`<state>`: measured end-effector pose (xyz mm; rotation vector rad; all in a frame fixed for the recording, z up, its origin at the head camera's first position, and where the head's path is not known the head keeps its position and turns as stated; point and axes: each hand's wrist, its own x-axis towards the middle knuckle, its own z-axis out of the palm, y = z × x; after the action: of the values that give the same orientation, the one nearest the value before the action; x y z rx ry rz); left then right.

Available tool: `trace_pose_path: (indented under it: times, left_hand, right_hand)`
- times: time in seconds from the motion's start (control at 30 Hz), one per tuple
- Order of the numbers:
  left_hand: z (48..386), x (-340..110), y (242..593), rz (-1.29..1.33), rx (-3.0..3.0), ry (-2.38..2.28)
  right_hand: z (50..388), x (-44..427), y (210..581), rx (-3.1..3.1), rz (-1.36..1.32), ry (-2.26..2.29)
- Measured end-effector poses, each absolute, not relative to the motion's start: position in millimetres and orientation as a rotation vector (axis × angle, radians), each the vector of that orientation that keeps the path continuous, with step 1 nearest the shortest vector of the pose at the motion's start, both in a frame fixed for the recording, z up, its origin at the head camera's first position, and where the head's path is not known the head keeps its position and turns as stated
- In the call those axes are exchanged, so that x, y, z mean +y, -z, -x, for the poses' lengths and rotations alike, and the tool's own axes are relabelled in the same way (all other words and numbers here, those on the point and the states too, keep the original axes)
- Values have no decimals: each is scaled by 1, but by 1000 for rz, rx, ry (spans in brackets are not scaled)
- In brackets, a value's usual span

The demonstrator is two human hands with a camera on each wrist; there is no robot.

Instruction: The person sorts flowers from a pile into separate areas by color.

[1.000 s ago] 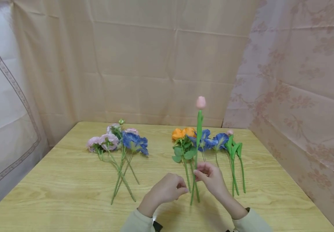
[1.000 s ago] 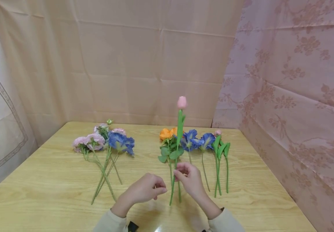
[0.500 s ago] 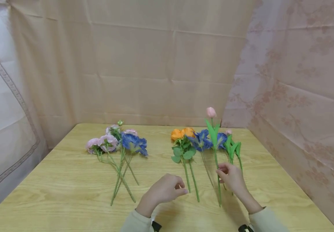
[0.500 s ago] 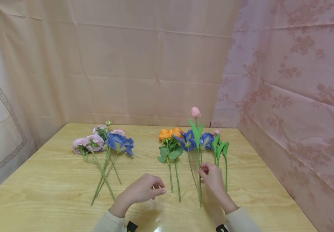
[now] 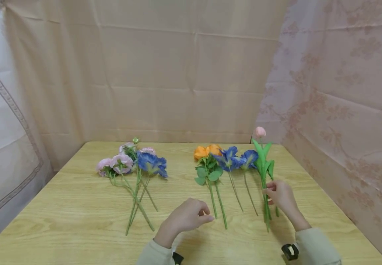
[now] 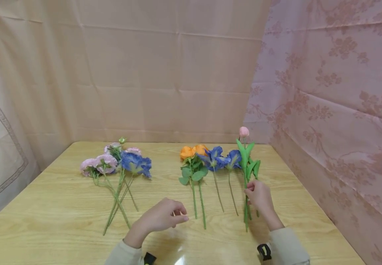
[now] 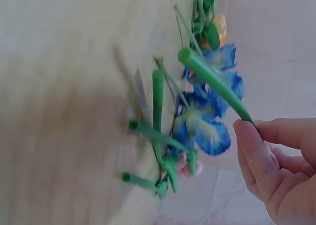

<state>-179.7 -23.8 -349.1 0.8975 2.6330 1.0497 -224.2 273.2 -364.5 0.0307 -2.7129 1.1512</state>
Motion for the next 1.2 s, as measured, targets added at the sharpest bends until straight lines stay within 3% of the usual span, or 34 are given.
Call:
trace_pose_path:
  times: [0.7, 1.2]
  left_hand:
    - [179, -26, 349, -876, 2631, -1034]
    - [179, -28, 351, -851, 2625, -1004]
  right_hand:
    - [256, 293, 382, -2888, 142, -1214]
    - [255, 297, 385, -2917, 236, -1304]
